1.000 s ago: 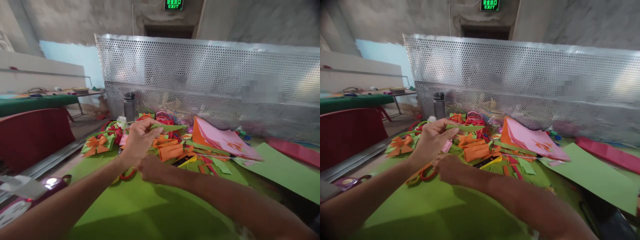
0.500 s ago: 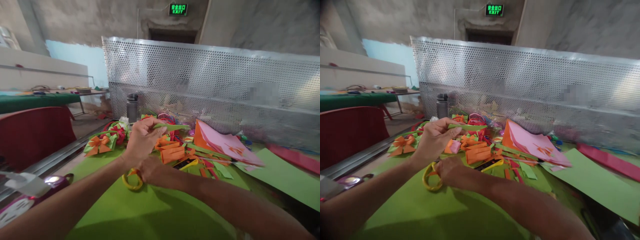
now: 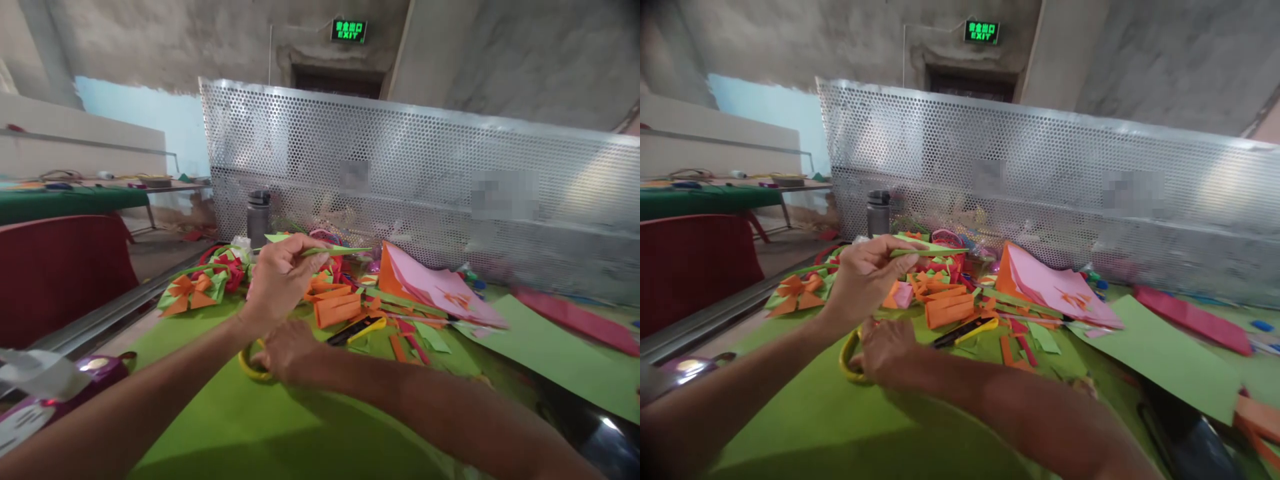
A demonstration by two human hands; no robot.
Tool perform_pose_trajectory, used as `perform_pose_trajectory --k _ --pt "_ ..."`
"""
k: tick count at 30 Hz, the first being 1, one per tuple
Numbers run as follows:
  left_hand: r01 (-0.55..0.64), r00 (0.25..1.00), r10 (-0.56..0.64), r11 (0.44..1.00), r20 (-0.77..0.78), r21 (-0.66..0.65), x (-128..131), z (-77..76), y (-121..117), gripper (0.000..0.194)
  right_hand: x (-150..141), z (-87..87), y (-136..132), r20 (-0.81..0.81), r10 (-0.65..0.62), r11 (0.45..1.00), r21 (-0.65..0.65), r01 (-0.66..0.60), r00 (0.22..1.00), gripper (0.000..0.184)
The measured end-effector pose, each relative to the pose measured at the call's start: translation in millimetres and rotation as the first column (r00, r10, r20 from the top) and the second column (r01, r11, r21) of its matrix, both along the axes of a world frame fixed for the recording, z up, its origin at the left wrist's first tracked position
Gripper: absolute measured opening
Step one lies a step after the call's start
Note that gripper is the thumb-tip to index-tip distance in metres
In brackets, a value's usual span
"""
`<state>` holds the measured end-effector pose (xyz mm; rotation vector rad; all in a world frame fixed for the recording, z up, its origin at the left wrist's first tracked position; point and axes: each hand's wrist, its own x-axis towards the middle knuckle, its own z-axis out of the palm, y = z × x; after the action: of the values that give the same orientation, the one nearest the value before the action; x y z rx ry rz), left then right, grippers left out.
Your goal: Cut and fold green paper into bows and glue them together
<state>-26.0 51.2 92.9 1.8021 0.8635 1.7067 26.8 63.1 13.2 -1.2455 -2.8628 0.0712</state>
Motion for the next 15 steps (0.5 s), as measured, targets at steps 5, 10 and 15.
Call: perform_pose_trajectory --k 5,10,15 --pt "0.042 0.999 -0.043 0.996 -0.011 -0.08 3 -7.0 5 0.015 -4 3.8 -1 -0.031 -0.073 0.992 -0.101 0.07 0.997 0.036" --pt "0.024 0.999 -0.019 0.989 0.034 -0.145 1 -4.3 3 0.019 7 15.4 -1 -0.065 -0.08 0.986 -0.151 0.069 0.995 0.042" --pt "0.042 0.997 -0.03 0.981 0.068 -0.187 3 0.8 -3 0.019 7 14.7 -7 -0.091 -0.083 0.97 -0.235 0.059 0.992 0.056"
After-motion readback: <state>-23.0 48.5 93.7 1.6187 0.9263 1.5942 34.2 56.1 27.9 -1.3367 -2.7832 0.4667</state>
